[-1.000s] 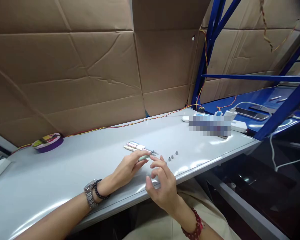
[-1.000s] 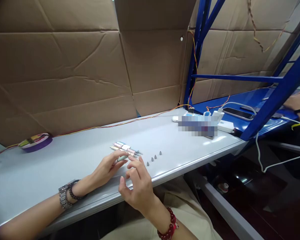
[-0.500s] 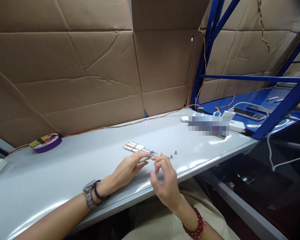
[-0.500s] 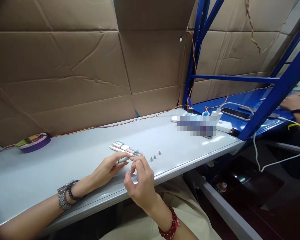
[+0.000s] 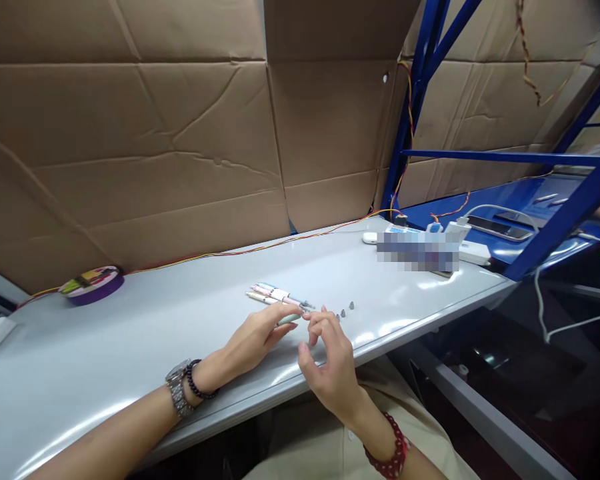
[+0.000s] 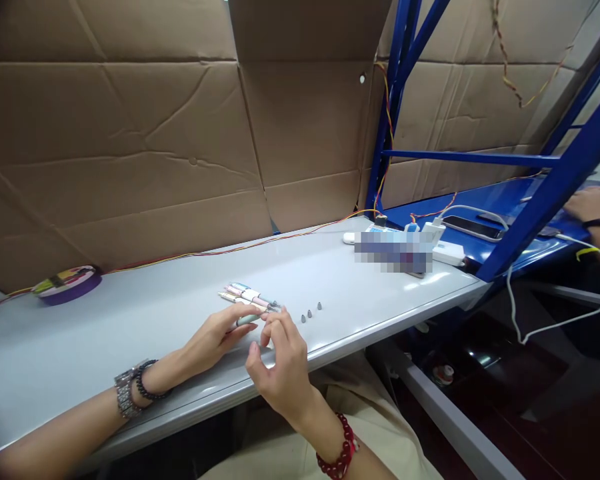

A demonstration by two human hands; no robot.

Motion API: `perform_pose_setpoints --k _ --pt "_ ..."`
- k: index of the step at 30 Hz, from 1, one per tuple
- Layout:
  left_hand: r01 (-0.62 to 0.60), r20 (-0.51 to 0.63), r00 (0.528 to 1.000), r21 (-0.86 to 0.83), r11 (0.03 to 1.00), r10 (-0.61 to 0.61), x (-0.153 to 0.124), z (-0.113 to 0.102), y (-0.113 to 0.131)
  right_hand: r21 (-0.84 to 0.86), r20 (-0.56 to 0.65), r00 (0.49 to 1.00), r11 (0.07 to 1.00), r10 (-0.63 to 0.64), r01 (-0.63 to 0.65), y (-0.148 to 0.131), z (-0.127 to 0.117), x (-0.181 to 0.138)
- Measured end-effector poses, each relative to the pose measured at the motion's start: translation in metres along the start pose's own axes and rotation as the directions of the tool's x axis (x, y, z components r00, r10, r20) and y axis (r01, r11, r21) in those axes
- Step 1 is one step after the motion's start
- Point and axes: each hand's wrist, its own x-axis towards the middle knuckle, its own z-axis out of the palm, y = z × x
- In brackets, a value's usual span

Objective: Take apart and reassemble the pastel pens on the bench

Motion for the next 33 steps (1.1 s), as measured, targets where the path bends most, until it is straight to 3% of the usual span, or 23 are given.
perform_pose_setpoints --k 23,33 --pt "0.003 -0.008 1.0 -0.008 1.0 -0.003 -0.0001 -0.0016 0.0007 0.013 -0.004 1.0 1.0 0.016 -0.016 0.0004 -0.0003 0.0002" --pt "-0.001 -0.034 0.999 0.024 1.0 0.001 -0.0022 -0.0001 -0.0011 0.027 -0.057 0.998 0.999 -0.041 0.043 0.0029 0.0016 -0.0015"
